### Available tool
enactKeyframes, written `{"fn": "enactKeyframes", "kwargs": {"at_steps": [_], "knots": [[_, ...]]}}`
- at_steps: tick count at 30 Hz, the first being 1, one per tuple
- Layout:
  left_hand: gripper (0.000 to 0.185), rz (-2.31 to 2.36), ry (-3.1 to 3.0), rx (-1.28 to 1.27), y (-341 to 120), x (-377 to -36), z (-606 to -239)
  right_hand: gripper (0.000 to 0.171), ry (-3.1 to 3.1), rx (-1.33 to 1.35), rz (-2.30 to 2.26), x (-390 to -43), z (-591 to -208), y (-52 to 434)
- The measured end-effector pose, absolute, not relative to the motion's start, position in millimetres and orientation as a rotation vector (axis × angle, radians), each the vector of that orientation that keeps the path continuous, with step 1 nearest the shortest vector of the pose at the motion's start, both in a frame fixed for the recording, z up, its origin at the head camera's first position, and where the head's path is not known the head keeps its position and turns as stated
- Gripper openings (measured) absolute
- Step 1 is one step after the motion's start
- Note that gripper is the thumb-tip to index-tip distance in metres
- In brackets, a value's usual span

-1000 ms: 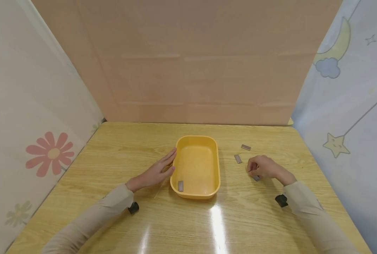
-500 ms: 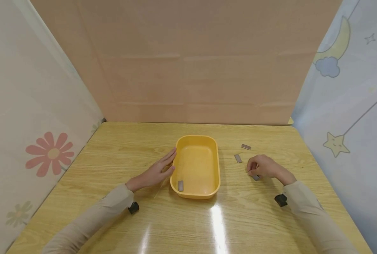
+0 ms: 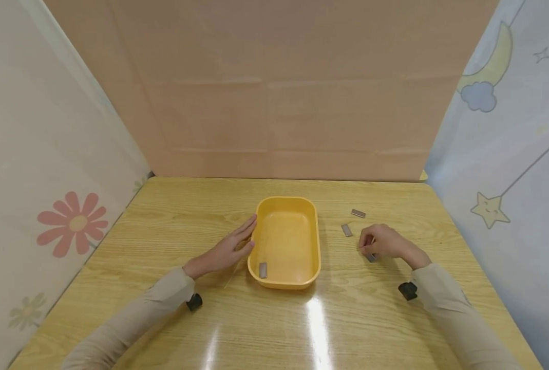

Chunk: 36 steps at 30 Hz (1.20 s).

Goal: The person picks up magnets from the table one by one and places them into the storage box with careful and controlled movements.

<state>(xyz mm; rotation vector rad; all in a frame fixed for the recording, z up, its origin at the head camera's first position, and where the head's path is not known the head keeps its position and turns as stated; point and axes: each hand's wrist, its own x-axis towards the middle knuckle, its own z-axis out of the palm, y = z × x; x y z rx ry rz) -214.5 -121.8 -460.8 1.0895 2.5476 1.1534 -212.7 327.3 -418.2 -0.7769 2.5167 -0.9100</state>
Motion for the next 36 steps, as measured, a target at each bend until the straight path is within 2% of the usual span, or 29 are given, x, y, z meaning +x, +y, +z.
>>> {"fn": "enactKeyframes", "kwargs": {"at_steps": [36], "knots": [[0.062,1.112,2.572,1.094,-120.6,-215.2,-459.3,0.006,2.487,-0.718,-0.987,-215.7,-411.1,321.7]]}}
